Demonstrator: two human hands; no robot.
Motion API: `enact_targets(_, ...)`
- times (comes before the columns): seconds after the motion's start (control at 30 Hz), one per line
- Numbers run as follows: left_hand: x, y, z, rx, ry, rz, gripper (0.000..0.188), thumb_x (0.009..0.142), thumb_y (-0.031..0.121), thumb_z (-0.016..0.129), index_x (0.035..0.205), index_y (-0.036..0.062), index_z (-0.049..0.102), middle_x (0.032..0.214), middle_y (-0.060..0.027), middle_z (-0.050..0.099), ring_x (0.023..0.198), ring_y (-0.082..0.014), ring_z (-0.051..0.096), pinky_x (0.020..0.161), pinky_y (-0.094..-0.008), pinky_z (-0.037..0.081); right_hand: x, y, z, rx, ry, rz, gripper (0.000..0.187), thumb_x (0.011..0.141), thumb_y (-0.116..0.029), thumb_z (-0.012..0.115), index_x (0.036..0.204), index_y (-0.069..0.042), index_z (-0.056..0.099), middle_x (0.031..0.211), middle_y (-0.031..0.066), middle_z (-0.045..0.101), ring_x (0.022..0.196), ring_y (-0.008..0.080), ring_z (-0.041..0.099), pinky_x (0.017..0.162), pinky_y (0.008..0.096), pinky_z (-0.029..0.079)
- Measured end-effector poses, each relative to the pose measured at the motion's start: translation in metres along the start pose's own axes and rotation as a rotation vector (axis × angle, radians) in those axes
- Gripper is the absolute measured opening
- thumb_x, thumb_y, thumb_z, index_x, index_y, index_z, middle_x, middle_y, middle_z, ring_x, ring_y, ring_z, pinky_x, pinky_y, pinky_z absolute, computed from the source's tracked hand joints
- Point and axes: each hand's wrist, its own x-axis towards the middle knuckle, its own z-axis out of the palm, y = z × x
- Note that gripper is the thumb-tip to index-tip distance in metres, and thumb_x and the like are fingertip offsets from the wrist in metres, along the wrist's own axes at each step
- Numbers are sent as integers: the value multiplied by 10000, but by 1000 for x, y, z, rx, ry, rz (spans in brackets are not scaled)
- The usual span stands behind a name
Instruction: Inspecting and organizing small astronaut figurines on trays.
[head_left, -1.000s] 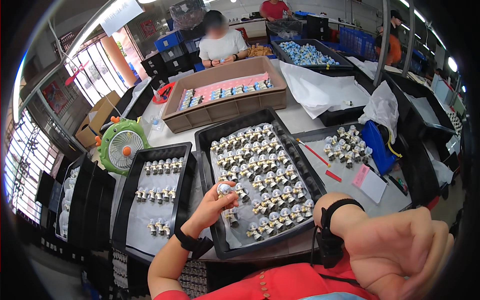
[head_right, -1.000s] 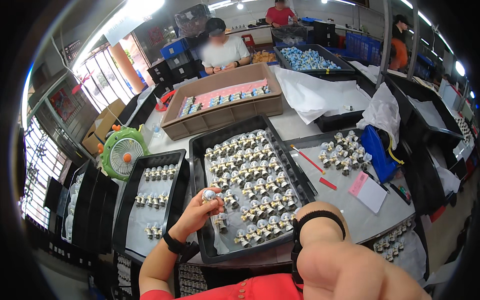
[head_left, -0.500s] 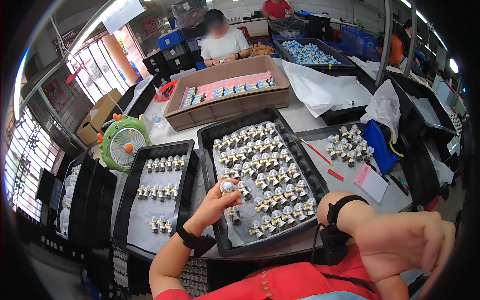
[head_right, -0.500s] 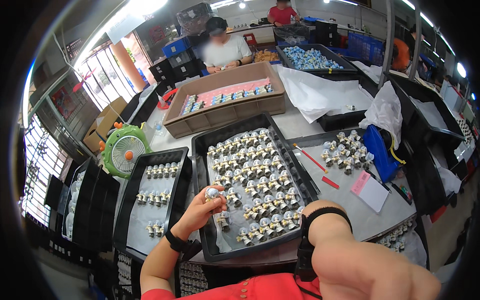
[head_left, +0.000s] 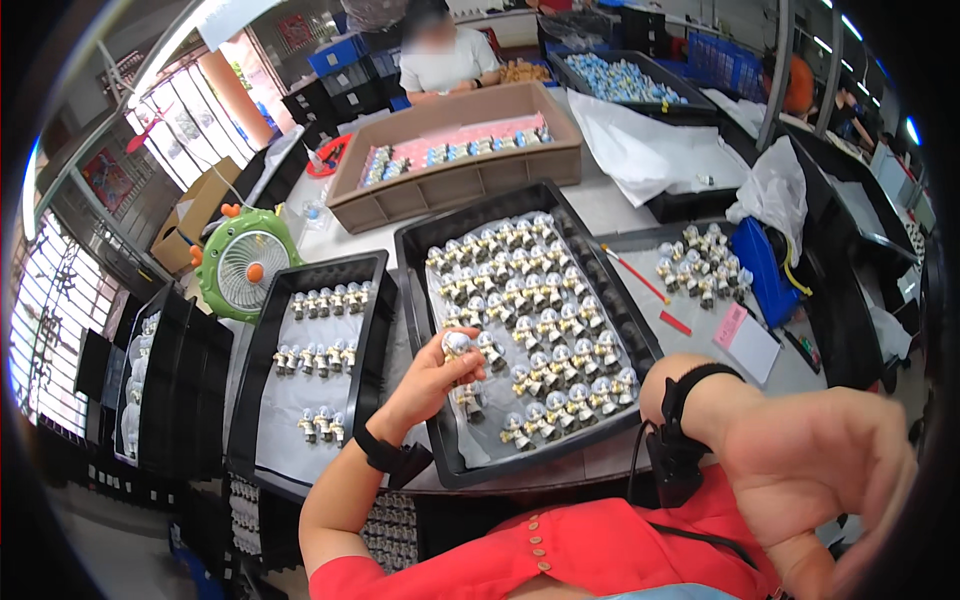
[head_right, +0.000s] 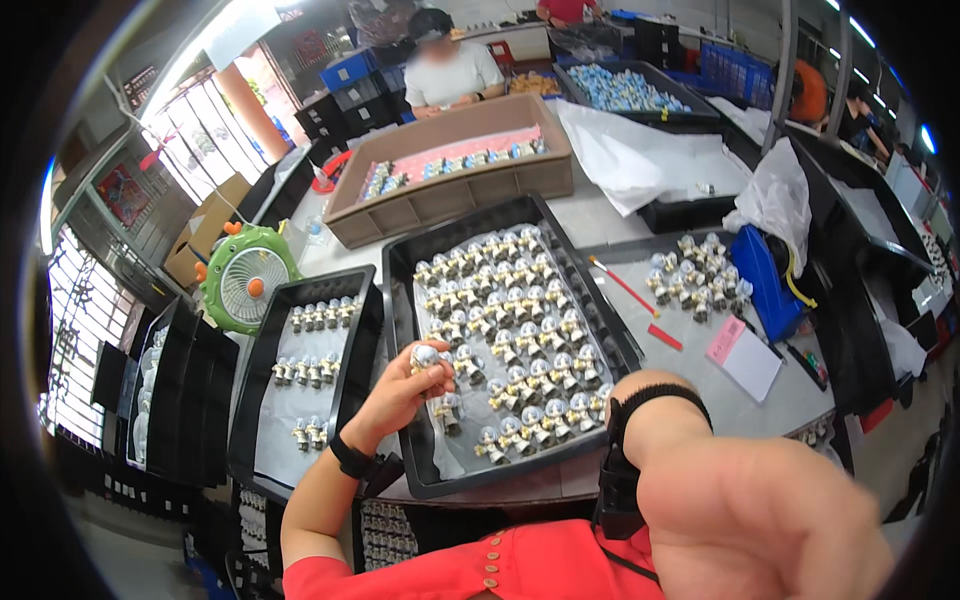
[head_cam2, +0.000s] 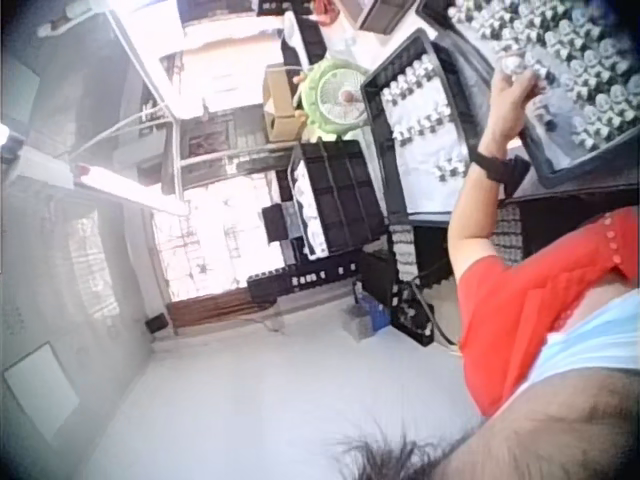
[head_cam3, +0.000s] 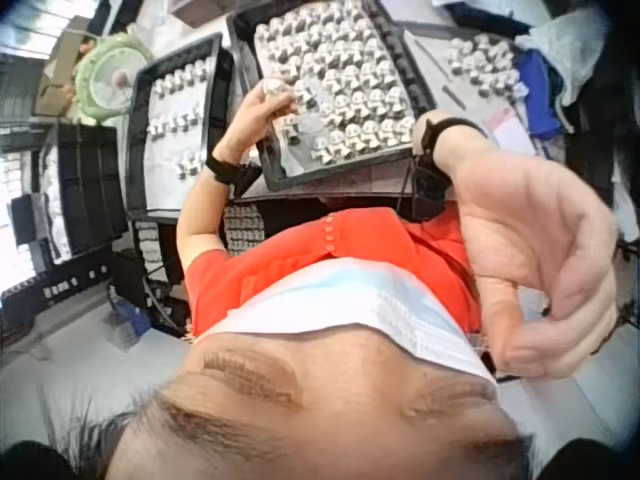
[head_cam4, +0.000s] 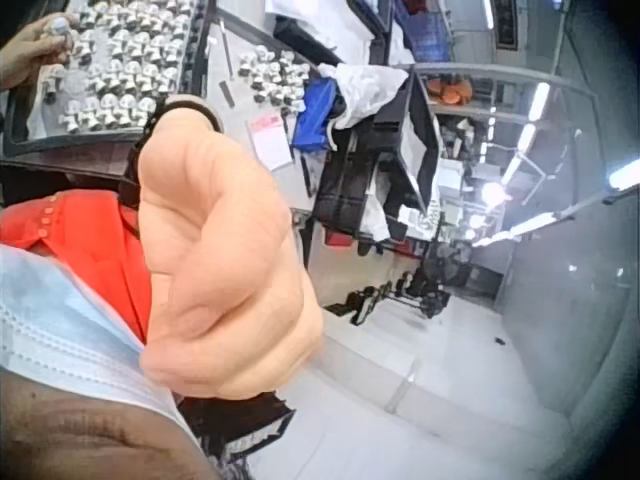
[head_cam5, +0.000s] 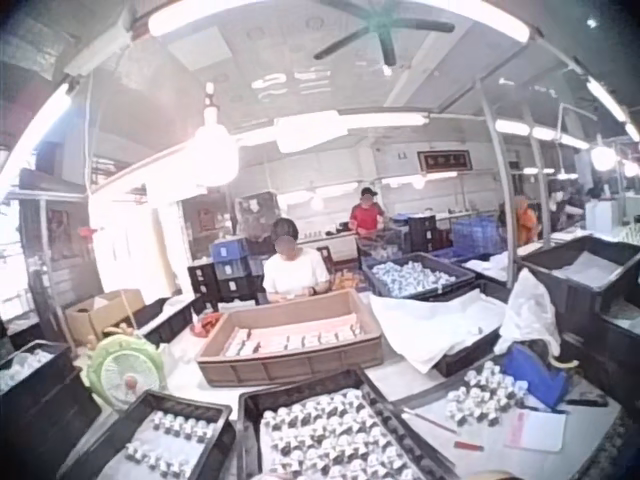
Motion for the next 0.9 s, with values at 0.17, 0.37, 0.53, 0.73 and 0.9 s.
enact_targets(0.17, 1, -1, -1, -4, -23, -11, 390, 905, 154, 601, 1240, 53, 429, 940, -35, 590, 836, -123, 597, 745, -259, 466, -6, -13, 17, -147, 308, 53, 159, 786, -46, 669, 889, -97, 560, 754, -45, 639, 676, 40, 615, 690, 229, 428)
enact_targets(0.37, 1, -1, -4, 15, -21, -47, 377, 905, 162, 602, 1233, 73, 439, 947, -31, 589, 852, -119, 599, 766, -259, 480, -2, -11, 15, -99, 271, 153, 115, 798, -68, 640, 862, -80, 545, 636, -26, 630, 578, 76, 614, 675, 224, 427)
enact_targets(0.53, 2, 0, -4, -15, -50, -45, 370, 909, 161, 597, 1231, 68, 442, 957, -39, 590, 869, -138, 608, 775, -266, 482, -11, -4, 11, -141, 254, 223, 83, 822, -79, 624, 858, -89, 550, 646, -10, 632, 568, 91, 617, 637, 220, 421)
enact_targets(0.73, 0, 0, -4, -3, -46, -49, 369, 909, 158, 595, 1231, 66, 439, 973, -40, 596, 877, -141, 606, 785, -271, 482, -8, 8, 8, -150, 128, 412, 93, 833, -75, 629, 873, -102, 549, 657, 16, 633, 572, 141, 629, 606, 235, 412)
enact_targets(0.9, 1, 0, -4, 29, -55, -29, 361, 905, 156, 599, 1221, 69, 446, 961, -34, 597, 873, -131, 602, 780, -264, 480, -29, 33, 0, -447, -91, 785, 100, 818, 24, 577, 857, -67, 571, 747, 65, 632, 624, 202, 611, 567, 279, 443)
